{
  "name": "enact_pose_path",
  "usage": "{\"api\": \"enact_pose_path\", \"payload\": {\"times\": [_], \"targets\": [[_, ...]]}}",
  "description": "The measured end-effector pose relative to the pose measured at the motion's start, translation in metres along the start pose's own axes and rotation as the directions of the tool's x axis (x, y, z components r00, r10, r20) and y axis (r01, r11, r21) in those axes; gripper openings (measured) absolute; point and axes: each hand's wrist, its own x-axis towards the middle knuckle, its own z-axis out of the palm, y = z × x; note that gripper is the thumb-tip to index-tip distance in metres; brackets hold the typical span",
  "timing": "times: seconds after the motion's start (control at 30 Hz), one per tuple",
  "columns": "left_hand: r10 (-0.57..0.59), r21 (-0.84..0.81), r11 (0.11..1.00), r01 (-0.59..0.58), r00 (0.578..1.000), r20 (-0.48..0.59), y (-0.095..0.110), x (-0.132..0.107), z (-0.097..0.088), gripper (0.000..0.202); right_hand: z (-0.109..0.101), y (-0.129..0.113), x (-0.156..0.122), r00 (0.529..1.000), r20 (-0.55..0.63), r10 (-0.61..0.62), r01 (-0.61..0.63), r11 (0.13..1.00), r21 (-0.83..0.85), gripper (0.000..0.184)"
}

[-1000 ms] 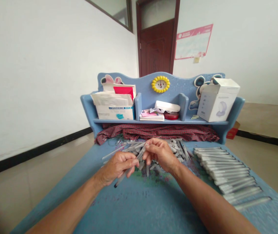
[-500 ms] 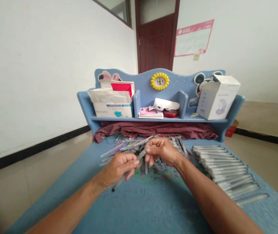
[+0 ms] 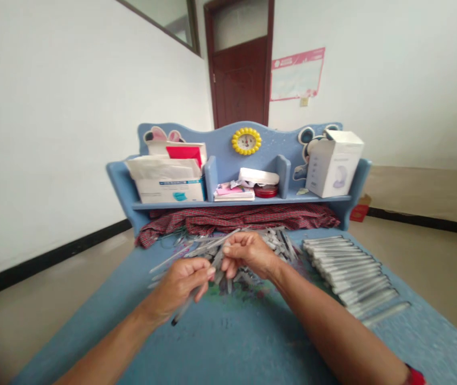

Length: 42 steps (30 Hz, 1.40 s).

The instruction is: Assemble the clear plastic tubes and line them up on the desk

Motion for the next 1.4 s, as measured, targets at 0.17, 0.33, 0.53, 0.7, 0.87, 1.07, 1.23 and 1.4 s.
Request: {"api": "enact_pose_path", "payload": {"times": [0.17, 0.33, 0.53, 0.7, 0.87, 1.07, 1.23, 1.4], "targets": [[-0.032, 0.013, 0.999, 0.033, 0.994, -0.108, 0.008, 0.004, -0.004, 0.031, 0.012, 0.002, 0.010, 0.996, 0.079, 0.030, -0.031, 0.999, 0.010, 0.027], [-0.031, 0.010, 0.999, 0.032, 0.994, -0.103, 0.007, 0.007, -0.002, 0.034, 0.016, -0.005, 0.012, 1.000, 0.002, -0.009, 0.010, 0.997, -0.081, 0.026], [0.007, -0.011, 1.000, -0.009, 0.987, -0.161, 0.002, 0.012, -0.002, 0.037, 0.003, -0.078, -0.023, 0.991, -0.038, -0.127, 0.091, 0.864, -0.495, 0.021], [-0.016, 0.105, 0.994, 0.028, 0.994, -0.112, -0.012, 0.018, -0.005, 0.037, -0.023, -0.130, -0.092, 0.979, -0.049, -0.197, -0.078, -0.146, -0.986, 0.009], [-0.020, 0.180, 0.983, 0.028, 0.999, -0.046, -0.022, 0.020, -0.001, 0.036, -0.055, -0.114, -0.166, 0.953, -0.288, 0.092, -0.168, -0.630, -0.758, 0.016], [-0.012, 0.231, 0.973, 0.018, 1.000, -0.027, -0.020, 0.021, 0.006, 0.036, -0.084, -0.077, -0.209, 0.951, -0.274, 0.140, -0.102, -0.699, -0.708, 0.021], [-0.011, 0.237, 0.971, 0.014, 1.000, -0.014, -0.016, 0.019, 0.008, 0.033, -0.098, -0.059, -0.214, 0.976, -0.206, 0.067, -0.116, -0.641, -0.758, 0.023], [-0.027, 0.194, 0.981, 0.031, 0.999, -0.022, -0.013, 0.014, 0.008, 0.030, -0.107, -0.049, -0.224, 0.985, -0.168, 0.030, -0.114, -0.620, -0.776, 0.027]]}}
